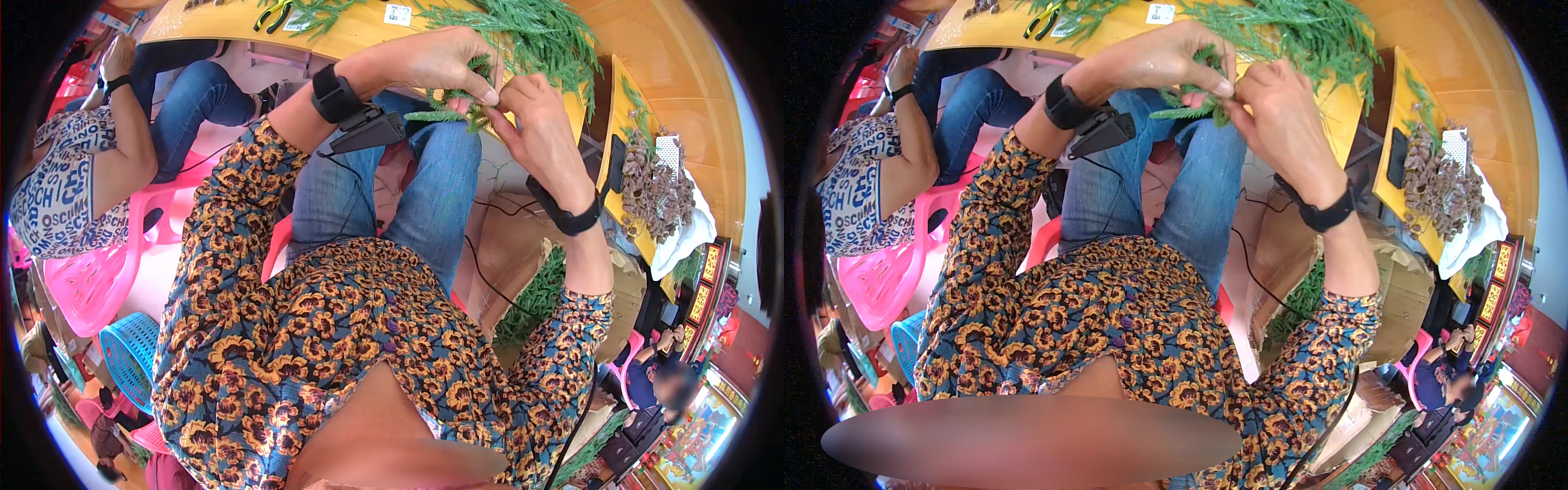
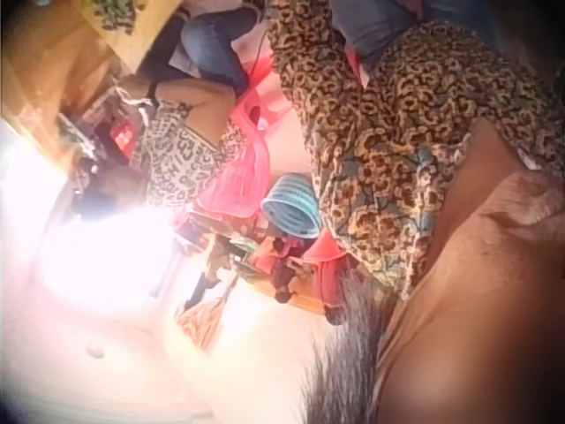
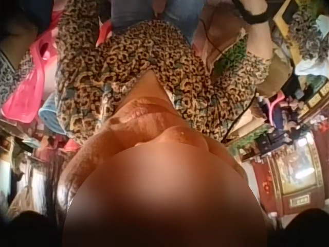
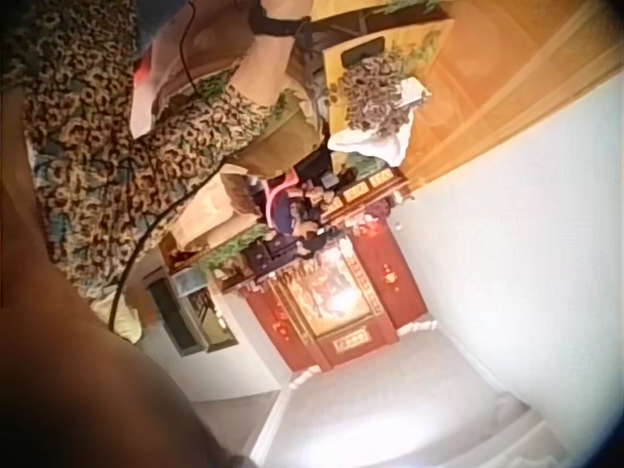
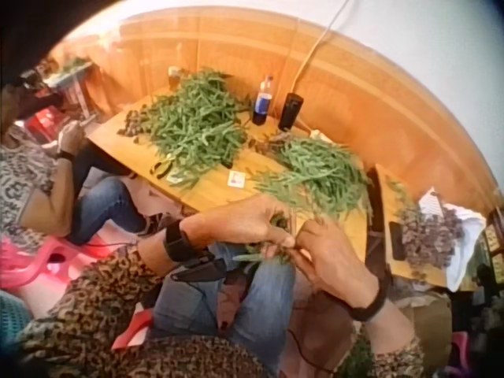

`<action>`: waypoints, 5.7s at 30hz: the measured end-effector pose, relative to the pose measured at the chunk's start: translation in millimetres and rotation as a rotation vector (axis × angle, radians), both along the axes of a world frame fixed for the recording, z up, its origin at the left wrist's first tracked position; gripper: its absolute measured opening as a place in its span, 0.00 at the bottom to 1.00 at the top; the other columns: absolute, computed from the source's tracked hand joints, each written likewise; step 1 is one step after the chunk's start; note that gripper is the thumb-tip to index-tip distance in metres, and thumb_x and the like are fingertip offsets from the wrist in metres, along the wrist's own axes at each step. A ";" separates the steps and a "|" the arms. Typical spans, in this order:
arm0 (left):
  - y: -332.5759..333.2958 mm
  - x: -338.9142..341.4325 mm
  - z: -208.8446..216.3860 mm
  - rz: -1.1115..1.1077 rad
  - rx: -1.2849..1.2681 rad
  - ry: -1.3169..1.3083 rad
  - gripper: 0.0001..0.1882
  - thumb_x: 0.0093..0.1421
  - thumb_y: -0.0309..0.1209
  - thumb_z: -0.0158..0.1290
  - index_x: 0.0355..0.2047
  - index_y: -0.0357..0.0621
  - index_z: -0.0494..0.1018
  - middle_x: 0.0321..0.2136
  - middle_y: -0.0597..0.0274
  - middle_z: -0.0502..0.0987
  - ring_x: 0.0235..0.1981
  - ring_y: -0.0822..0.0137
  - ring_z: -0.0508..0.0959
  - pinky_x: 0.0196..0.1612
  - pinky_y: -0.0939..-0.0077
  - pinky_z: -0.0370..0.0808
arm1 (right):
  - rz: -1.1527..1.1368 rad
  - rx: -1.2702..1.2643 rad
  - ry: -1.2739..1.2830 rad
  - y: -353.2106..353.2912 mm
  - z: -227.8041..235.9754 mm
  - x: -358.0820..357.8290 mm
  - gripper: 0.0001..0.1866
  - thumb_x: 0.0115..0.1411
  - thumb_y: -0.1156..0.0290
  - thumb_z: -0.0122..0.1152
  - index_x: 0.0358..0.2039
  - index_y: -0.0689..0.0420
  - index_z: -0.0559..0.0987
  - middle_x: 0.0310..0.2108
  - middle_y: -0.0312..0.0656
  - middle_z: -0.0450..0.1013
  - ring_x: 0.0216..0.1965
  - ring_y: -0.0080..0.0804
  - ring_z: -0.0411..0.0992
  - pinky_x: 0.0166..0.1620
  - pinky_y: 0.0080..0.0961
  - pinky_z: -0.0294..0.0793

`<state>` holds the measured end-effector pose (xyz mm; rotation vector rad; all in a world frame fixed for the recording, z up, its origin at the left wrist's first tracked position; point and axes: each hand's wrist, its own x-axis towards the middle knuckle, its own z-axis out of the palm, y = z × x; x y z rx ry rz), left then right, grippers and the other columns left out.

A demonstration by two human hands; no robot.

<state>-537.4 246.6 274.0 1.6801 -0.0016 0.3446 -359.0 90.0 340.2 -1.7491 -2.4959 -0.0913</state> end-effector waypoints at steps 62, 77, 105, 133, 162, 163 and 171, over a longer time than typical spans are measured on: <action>-0.1 -3.5 0.2 -0.285 -0.452 -0.142 0.09 0.65 0.30 0.67 0.37 0.37 0.80 0.31 0.57 0.81 0.19 0.73 0.77 0.24 0.79 0.72 | -0.018 -0.893 1.609 -27.0 -34.8 20.0 0.25 0.78 0.57 0.61 0.66 0.61 0.79 0.62 0.44 0.79 0.54 0.25 0.79 0.55 0.27 0.78; -7.9 -9.2 23.0 -0.334 -0.332 -0.104 0.09 0.67 0.31 0.68 0.40 0.38 0.83 0.28 0.63 0.85 0.21 0.79 0.79 0.27 0.84 0.74 | -0.053 -0.916 1.640 -34.4 -44.0 19.4 0.18 0.75 0.59 0.66 0.58 0.56 0.84 0.52 0.32 0.81 0.47 0.17 0.75 0.44 0.16 0.71; -9.0 36.9 -36.0 0.112 -0.331 -0.059 0.10 0.69 0.29 0.66 0.42 0.34 0.82 0.28 0.58 0.84 0.25 0.71 0.83 0.29 0.76 0.78 | -0.507 -0.353 0.786 -25.4 -13.4 39.6 0.07 0.70 0.71 0.70 0.39 0.61 0.84 0.37 0.37 0.78 0.37 0.29 0.76 0.41 0.30 0.75; -23.7 26.0 -43.9 -0.080 -0.403 -0.043 0.12 0.71 0.31 0.65 0.45 0.33 0.82 0.30 0.59 0.83 0.27 0.70 0.83 0.31 0.75 0.79 | -0.211 -0.596 0.928 -25.7 -33.7 70.1 0.08 0.70 0.68 0.71 0.41 0.58 0.83 0.37 0.29 0.75 0.38 0.17 0.74 0.41 0.21 0.76; -26.1 37.7 -43.1 0.005 -0.658 -0.132 0.14 0.74 0.31 0.61 0.54 0.35 0.79 0.40 0.58 0.82 0.39 0.68 0.83 0.46 0.73 0.81 | -0.498 -0.354 1.337 -51.0 -42.5 48.7 0.11 0.79 0.64 0.61 0.54 0.57 0.80 0.38 0.27 0.75 0.35 0.15 0.70 0.40 0.18 0.72; -27.3 39.5 -44.3 0.009 -0.673 -0.113 0.14 0.74 0.31 0.62 0.53 0.35 0.79 0.40 0.59 0.82 0.39 0.68 0.83 0.46 0.73 0.81 | -0.486 -0.335 1.336 -50.5 -43.8 47.4 0.11 0.79 0.64 0.61 0.54 0.57 0.80 0.38 0.27 0.76 0.35 0.16 0.71 0.40 0.18 0.72; -31.7 44.8 -37.7 0.021 -0.714 -0.092 0.12 0.72 0.30 0.64 0.51 0.36 0.78 0.38 0.60 0.83 0.37 0.69 0.83 0.45 0.73 0.81 | -0.501 -0.240 1.350 -48.1 -54.6 49.6 0.12 0.79 0.65 0.60 0.54 0.58 0.82 0.38 0.29 0.77 0.35 0.17 0.72 0.42 0.19 0.74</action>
